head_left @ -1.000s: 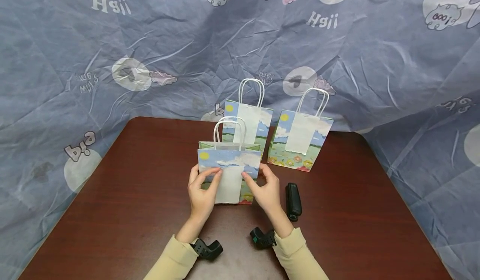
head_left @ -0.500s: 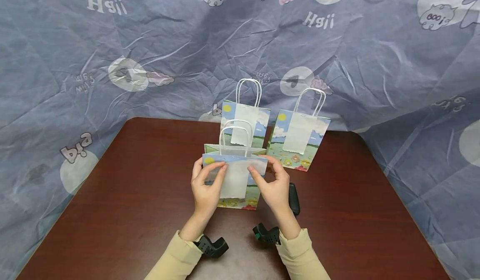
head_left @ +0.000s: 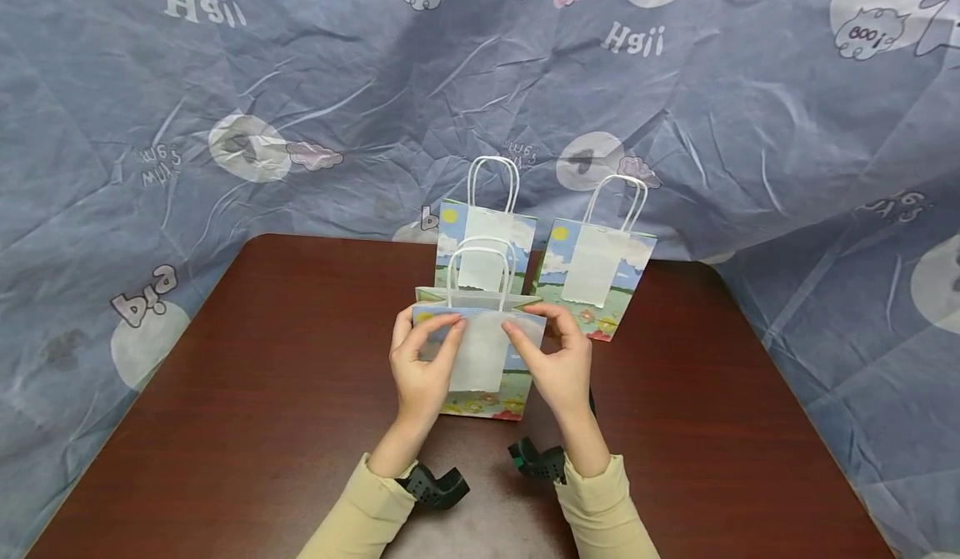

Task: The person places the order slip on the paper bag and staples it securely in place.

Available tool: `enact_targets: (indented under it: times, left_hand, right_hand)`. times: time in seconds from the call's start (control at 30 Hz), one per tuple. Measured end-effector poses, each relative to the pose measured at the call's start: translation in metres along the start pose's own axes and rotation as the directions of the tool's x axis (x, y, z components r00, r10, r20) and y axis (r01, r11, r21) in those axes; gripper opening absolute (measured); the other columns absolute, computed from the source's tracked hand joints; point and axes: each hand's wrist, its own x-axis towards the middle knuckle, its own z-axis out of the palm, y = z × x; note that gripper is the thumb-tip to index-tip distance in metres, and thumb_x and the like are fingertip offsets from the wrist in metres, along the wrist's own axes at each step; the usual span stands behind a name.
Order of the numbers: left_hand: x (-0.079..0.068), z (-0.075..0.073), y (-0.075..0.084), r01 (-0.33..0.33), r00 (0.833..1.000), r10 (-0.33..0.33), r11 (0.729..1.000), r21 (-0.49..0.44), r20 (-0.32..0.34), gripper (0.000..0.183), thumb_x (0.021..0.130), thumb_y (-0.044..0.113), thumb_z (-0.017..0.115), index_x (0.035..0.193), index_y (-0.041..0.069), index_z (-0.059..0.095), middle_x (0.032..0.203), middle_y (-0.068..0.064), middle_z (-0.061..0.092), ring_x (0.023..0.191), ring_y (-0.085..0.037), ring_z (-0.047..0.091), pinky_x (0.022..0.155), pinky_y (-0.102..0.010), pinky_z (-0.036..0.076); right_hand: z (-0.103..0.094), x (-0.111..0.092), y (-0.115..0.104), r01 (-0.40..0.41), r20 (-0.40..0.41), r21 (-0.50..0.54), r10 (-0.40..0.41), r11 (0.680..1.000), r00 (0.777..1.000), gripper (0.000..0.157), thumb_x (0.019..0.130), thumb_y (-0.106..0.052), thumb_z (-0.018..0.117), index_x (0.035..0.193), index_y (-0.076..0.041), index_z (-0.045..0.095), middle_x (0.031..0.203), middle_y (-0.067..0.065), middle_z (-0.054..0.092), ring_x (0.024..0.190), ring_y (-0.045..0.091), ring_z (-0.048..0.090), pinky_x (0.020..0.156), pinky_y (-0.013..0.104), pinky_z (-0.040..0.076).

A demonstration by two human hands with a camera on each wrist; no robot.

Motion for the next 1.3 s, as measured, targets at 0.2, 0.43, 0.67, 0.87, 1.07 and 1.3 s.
enact_targets:
  times: [0.2,0.43,0.67,0.87,1.07,1.3]
  left_hand:
    - [-0.001,0.001,0.000,-0.002,1.000,0.003,1.000,0.004,-0.012,0.012,0.073,-0.013,0.072,0.083,-0.007,0.070,0.097,-0.027,0.053,0.095,-0.034,0.051,0.083,-0.026,0.042]
    - [-0.004,-0.001,-0.001,-0.017,0.999,0.018,0.998,0.056,-0.029,0.020,0.070,-0.014,0.074,0.087,-0.008,0.065,0.092,-0.025,0.057,0.091,-0.032,0.054,0.079,-0.028,0.042]
    - [-0.001,-0.005,0.000,-0.018,1.000,0.019,0.999,0.036,-0.016,0.055,0.067,-0.015,0.076,0.110,-0.017,0.041,0.090,-0.023,0.056,0.082,-0.031,0.055,0.067,-0.032,0.042]
    - [0.007,-0.015,0.003,-0.041,0.998,0.036,0.994,0.104,0.050,0.062,0.065,-0.011,0.080,0.115,-0.014,0.043,0.096,-0.026,0.053,0.078,-0.032,0.055,0.063,-0.034,0.037]
    - [0.013,-0.022,0.005,0.011,0.995,-0.025,0.990,0.139,0.099,0.070,0.064,-0.008,0.081,0.122,-0.012,0.042,0.119,-0.025,0.046,0.064,-0.028,0.049,0.057,-0.031,0.034]
    - [0.017,-0.026,0.006,0.069,0.987,-0.088,0.987,0.145,0.136,0.069,0.066,-0.006,0.082,0.124,-0.010,0.045,0.120,-0.026,0.047,0.062,-0.028,0.045,0.051,-0.030,0.032]
  right_hand:
    - [-0.002,0.002,-0.005,-0.029,0.022,-0.020,0.030,0.999,0.999,0.017,0.075,0.012,0.072,0.088,0.011,0.062,0.082,0.022,0.061,0.043,0.012,0.025,0.040,0.027,0.027]
    - [-0.007,0.001,-0.007,-0.045,0.063,-0.076,0.050,0.996,0.997,0.015,0.074,0.010,0.073,0.084,0.007,0.063,0.080,0.018,0.063,0.051,0.007,0.041,0.043,0.026,0.030]
    - [-0.008,0.001,-0.008,-0.039,0.074,-0.073,0.045,0.997,0.996,0.015,0.074,0.010,0.074,0.083,0.006,0.063,0.079,0.017,0.063,0.051,0.009,0.045,0.046,0.023,0.037]
    - [-0.007,0.000,-0.009,-0.028,0.067,-0.098,0.035,0.995,0.997,0.015,0.074,0.009,0.075,0.082,0.006,0.062,0.080,0.016,0.063,0.056,0.010,0.051,0.049,0.022,0.040]
    - [-0.006,0.000,-0.010,-0.038,0.063,-0.099,0.044,0.994,0.997,0.016,0.073,0.008,0.075,0.081,0.005,0.062,0.079,0.015,0.063,0.070,0.011,0.059,0.054,0.020,0.044]
    - [-0.006,0.000,-0.011,-0.021,0.064,-0.124,0.030,0.992,0.998,0.017,0.072,0.008,0.076,0.080,0.005,0.061,0.079,0.015,0.064,0.061,0.011,0.055,0.048,0.023,0.039]
